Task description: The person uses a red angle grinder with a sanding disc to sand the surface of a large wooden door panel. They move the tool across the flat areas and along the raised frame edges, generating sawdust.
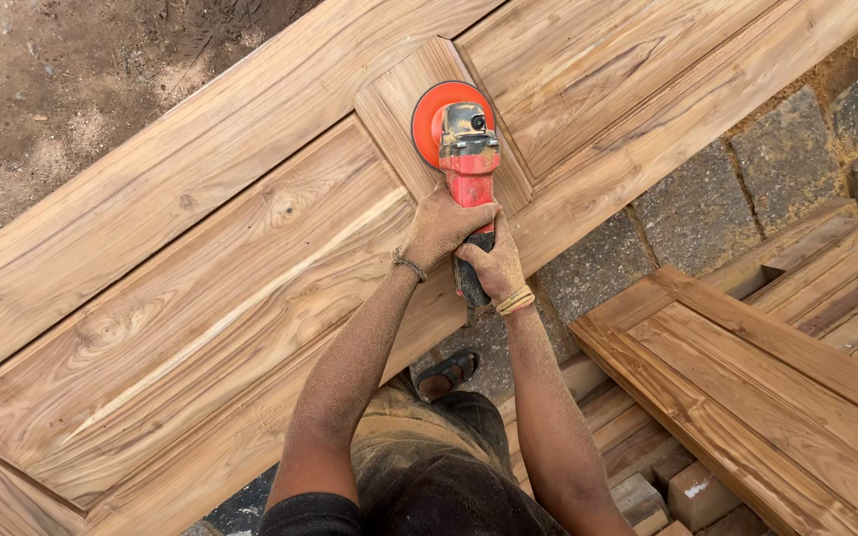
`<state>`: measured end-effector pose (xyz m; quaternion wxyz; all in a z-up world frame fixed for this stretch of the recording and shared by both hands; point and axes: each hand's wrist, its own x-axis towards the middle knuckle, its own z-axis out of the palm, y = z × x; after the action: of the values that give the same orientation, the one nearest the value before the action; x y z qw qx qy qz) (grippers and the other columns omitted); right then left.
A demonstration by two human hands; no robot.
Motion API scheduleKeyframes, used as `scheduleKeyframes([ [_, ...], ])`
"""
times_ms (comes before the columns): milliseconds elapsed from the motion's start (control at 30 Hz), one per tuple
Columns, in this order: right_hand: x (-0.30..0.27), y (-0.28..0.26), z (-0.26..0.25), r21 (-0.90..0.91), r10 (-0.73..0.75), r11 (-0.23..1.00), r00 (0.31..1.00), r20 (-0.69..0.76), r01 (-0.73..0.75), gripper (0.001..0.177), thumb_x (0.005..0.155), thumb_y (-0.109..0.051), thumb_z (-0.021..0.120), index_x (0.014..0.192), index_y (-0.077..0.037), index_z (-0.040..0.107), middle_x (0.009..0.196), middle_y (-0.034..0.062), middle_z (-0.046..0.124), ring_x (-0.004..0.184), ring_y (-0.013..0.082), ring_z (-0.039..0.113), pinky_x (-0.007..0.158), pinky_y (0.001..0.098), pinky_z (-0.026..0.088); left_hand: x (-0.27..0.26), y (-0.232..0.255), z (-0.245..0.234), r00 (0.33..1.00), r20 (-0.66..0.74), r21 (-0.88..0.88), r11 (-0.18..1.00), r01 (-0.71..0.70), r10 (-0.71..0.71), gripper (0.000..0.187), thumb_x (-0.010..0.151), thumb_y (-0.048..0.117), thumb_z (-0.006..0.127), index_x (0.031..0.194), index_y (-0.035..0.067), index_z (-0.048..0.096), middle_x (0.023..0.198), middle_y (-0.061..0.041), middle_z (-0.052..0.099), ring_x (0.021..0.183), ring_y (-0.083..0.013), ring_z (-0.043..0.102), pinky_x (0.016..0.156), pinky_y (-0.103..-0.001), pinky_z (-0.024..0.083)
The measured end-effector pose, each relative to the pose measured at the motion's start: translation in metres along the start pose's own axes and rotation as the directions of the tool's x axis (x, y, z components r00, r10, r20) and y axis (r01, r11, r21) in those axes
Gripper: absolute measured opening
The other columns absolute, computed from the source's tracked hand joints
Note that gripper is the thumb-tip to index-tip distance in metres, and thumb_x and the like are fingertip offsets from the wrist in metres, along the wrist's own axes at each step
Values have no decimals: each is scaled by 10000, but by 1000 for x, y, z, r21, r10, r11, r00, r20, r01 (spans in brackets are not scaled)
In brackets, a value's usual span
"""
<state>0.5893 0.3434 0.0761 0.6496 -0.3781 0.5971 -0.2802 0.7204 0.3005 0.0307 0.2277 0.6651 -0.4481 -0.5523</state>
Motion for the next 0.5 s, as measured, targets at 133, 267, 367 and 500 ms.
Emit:
scheduleKeyframes([
  [133, -20, 24, -16, -19, 93, 995, 993, -70, -95, 811, 703, -125, 713, 1445, -82, 389, 1013, 90, 635, 694, 204, 680, 554, 366, 602, -23, -3, 18, 998, 22, -63, 997, -52, 53, 802, 680, 565, 786, 1214, -6, 606, 1046, -186, 765, 976, -313, 765, 856, -393, 608],
  [267, -44, 50, -28, -84, -27, 996, 997, -75, 20, 807, 723, -137, 756, 1458, -71, 428, 1128, 72, 635, 957, 153, 652, 812, 321, 582, -44, -7, 37, 998, 60, 21, 1000, -9, 8, 805, 680, 562, 803, 1212, -6, 599, 1032, -190, 756, 960, -324, 760, 839, -394, 606],
  [367, -58, 67, -40, -71, -29, 997, 996, -87, 22, 801, 722, -146, 753, 1454, -59, 437, 1167, 78, 621, 998, 154, 638, 844, 324, 575, -55, -11, 54, 994, 107, 51, 999, -16, 11, 737, 698, 568, 786, 1171, 17, 660, 1035, -186, 762, 954, -322, 764, 836, -398, 603],
  [500, -78, 88, -51, -58, -16, 998, 989, -148, 7, 818, 720, -153, 748, 1458, -54, 408, 1181, 85, 613, 1020, 154, 631, 853, 318, 568, -68, -18, 74, 990, 134, 60, 997, -50, 42, 752, 691, 585, 785, 1170, 17, 666, 1036, -192, 760, 956, -323, 762, 843, -403, 604],
])
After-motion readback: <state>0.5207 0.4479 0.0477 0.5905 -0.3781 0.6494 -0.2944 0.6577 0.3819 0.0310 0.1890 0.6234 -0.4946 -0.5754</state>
